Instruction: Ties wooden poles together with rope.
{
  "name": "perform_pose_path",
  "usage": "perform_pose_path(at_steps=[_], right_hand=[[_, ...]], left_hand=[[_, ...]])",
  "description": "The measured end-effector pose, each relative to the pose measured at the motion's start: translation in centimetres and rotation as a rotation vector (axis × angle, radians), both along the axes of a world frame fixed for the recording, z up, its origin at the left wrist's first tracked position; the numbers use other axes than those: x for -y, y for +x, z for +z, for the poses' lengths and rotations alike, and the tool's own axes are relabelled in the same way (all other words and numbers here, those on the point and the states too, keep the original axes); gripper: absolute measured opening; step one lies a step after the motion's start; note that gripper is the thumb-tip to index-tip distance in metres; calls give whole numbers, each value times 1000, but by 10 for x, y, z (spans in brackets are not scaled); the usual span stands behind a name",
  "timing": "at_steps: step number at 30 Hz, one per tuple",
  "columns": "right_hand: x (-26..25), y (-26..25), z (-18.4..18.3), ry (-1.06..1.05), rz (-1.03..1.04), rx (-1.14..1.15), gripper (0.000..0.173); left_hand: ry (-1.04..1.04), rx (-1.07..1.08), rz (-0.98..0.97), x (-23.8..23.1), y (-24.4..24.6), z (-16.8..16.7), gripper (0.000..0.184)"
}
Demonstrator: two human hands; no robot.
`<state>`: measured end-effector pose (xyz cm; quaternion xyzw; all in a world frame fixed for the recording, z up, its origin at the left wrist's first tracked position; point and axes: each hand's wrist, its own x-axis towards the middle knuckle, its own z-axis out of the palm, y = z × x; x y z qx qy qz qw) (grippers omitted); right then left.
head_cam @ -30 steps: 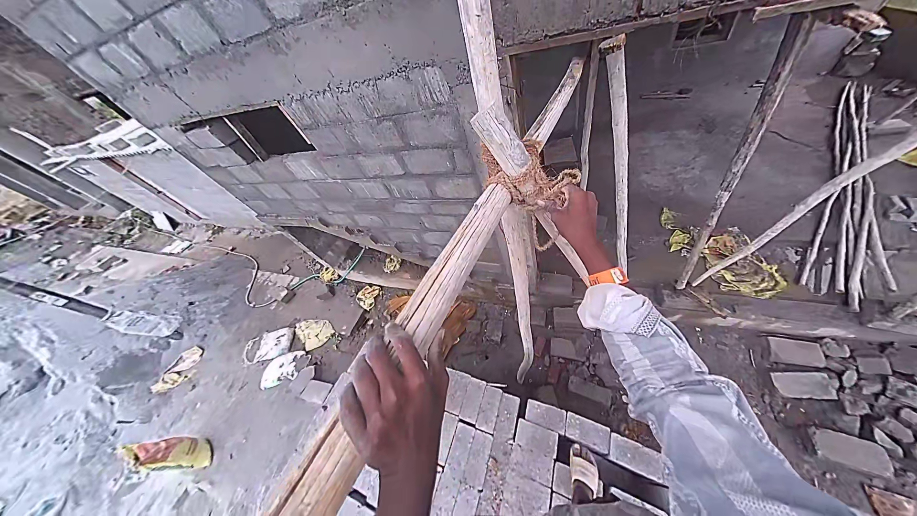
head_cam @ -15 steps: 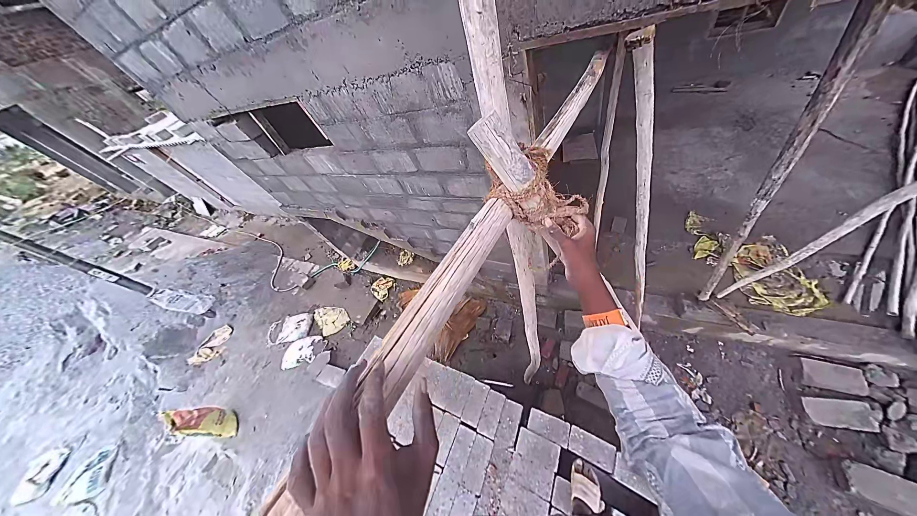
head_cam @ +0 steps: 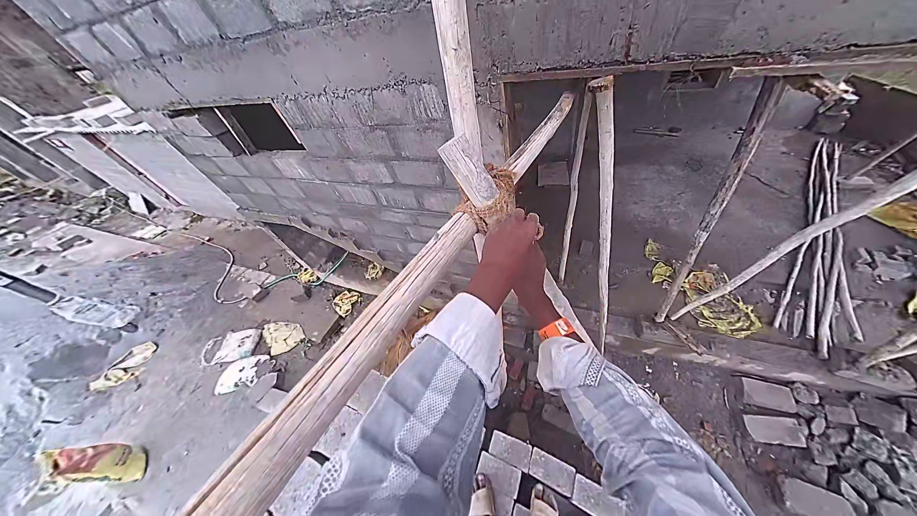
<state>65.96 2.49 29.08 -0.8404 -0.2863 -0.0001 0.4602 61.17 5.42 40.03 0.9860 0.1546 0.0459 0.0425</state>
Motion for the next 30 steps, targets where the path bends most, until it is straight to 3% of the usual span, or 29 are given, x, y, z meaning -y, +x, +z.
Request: perform_pose_path(at_steps=[2, 5, 8, 10, 14, 16, 20, 22, 25, 26, 30], right_hand=[[5, 3, -2, 93, 37, -4, 34], [9, 9, -7, 320, 110, -76, 38], [7, 19, -7, 407, 164, -162, 34], [5, 23, -11, 455, 194, -227, 28], [7, 35, -5, 507, 293, -437, 19], [11, 41, -4, 541, 356, -527, 14], [16, 53, -4, 552, 462, -591, 15], [18, 52, -3, 548, 479, -588, 15], [16, 43, 1, 486, 449, -492, 15], [15, 39, 1, 446, 424, -439, 16], [12, 23, 4, 369, 336, -360, 19]], left_hand=[[-39, 29, -34, -3, -7, -2, 30], [-263, 283, -97, -29, -36, -35, 21], [-636, 494, -46, -60, -72, -85, 14], [-723, 661, -84, -70, -88, -123, 17], [-761, 880, -208, -57, -98, -162, 28], [-746, 926, -322, -43, -108, -178, 19], [-561, 811, -469, -16, -136, -210, 12], [-566, 818, -406, -12, -144, -226, 35], [-819, 945, -163, -23, -137, -227, 58], [-914, 971, -37, -29, -131, -224, 59], [-1262, 886, 299, -56, -93, -182, 31]])
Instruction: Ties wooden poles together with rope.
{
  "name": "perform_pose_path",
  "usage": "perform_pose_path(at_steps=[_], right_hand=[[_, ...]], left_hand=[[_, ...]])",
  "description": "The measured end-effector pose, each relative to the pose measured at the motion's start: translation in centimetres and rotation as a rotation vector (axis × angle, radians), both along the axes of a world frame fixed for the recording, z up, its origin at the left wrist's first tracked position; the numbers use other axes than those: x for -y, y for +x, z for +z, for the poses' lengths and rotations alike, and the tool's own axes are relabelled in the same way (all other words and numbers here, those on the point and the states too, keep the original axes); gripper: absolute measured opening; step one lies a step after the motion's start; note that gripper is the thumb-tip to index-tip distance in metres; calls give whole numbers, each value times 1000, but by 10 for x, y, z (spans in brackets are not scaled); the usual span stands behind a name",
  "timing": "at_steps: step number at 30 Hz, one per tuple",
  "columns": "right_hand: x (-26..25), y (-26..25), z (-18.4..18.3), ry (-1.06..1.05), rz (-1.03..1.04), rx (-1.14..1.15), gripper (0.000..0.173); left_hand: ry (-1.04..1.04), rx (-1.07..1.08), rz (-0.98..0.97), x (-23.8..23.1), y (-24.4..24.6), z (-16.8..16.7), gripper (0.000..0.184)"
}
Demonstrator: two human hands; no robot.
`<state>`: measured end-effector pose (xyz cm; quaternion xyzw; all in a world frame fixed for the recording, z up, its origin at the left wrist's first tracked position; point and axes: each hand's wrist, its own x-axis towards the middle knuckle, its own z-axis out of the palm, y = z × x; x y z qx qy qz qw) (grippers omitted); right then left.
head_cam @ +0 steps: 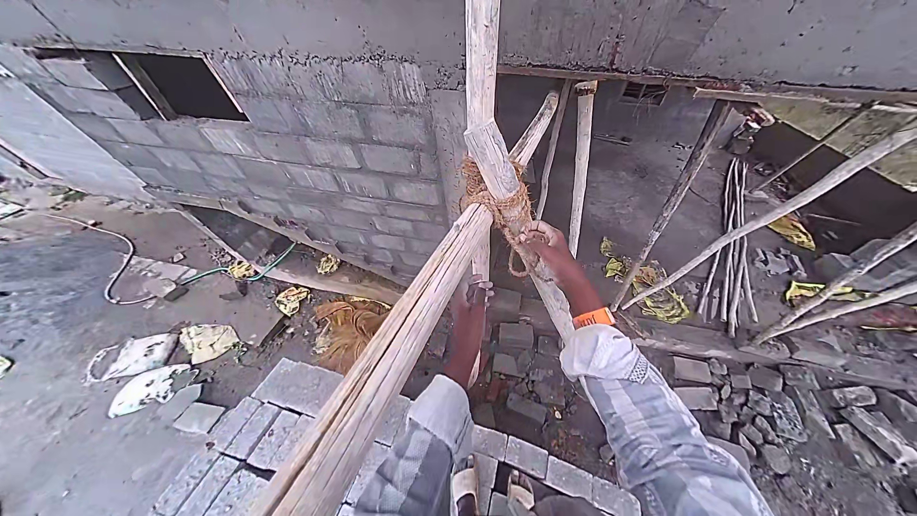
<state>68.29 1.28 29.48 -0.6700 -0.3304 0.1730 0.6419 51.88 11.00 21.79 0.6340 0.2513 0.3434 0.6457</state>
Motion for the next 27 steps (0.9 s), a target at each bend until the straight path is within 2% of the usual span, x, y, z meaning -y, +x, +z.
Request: perform_pose_path(at_steps=[4, 9, 13, 18, 21, 24, 27], right_hand=[[-3, -13, 0, 7, -85, -46, 16], [0, -16, -3, 10, -118, -79, 15], [-1, -21, 4, -18, -120, -92, 16], [7, -29, 44, -21, -105, -222, 17], [15, -17, 59, -130, -66, -260, 16], [16, -16, 63, -211, -3, -239, 21], [20, -8, 55, -207, 55, -315, 28]], left_hand=[[-347, 15, -103, -10, 48, 48, 25], [-664, 20, -201, -10, 77, 63, 32], [-679, -14, -218, -10, 77, 65, 31], [-593, -65, -262, -8, 68, 80, 23], [-637, -75, -316, -9, 73, 91, 23], [-694, 3, -347, -11, 76, 87, 16], [-698, 49, -355, -12, 76, 75, 11]])
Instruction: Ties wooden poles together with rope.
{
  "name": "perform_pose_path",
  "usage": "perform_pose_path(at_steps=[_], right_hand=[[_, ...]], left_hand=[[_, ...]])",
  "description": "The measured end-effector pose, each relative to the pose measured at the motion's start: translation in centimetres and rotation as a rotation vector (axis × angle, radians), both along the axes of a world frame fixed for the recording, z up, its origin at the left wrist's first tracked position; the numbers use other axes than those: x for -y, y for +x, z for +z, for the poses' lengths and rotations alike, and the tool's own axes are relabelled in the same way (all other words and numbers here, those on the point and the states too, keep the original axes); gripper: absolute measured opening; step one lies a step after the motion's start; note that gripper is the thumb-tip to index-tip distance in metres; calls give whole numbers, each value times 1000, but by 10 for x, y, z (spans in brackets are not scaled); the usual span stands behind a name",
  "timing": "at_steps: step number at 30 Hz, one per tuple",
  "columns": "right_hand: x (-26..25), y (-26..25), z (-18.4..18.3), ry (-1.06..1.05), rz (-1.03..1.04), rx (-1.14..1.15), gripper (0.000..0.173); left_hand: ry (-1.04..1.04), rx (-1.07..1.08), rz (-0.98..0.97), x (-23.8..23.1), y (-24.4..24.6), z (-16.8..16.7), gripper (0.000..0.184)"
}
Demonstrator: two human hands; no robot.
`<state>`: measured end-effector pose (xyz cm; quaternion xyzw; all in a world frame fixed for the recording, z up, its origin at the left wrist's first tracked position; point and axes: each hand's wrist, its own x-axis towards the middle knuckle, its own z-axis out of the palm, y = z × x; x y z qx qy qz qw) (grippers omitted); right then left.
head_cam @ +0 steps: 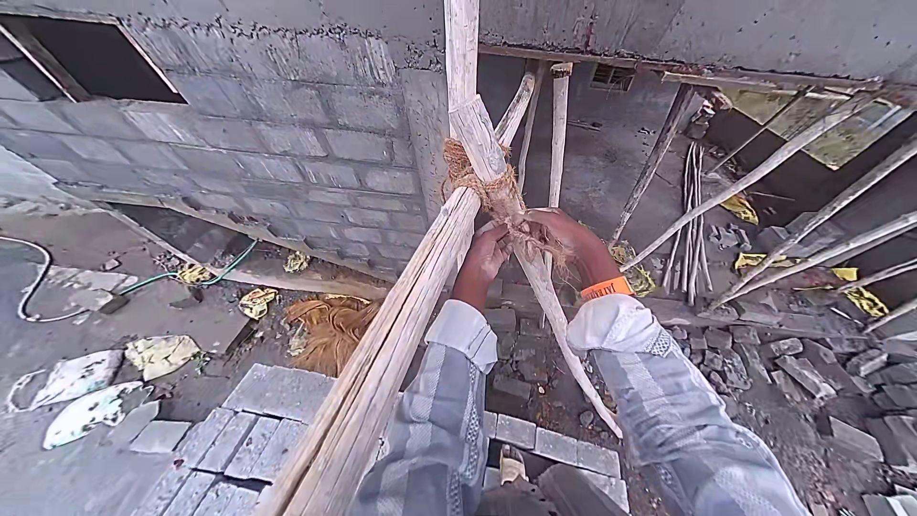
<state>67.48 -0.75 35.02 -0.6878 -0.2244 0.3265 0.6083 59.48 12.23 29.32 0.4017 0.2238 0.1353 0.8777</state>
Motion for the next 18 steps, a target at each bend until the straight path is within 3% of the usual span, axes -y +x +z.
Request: perform_pose_path(at_steps=[2, 7, 13, 14, 16, 18], right_hand=[[6, 8, -4, 16, 38, -86, 34], [28, 32, -14, 148, 89, -140, 49], [36, 44, -29, 305, 109, -163, 36], [33, 43, -27, 293, 104, -148, 35], [31, 39, -20, 219, 83, -100, 31], [33, 40, -14, 129, 99, -54, 27]], left_hand=[[32, -17, -5, -6, -4, -8, 3], [99, -128, 86, -27, -16, -18, 14], [175, -40, 9, -35, -20, -25, 9], [255, -39, 0, -37, -18, -28, 8], [614, -97, -8, -44, -14, -35, 9], [1033, -328, -66, -43, -19, -20, 24]])
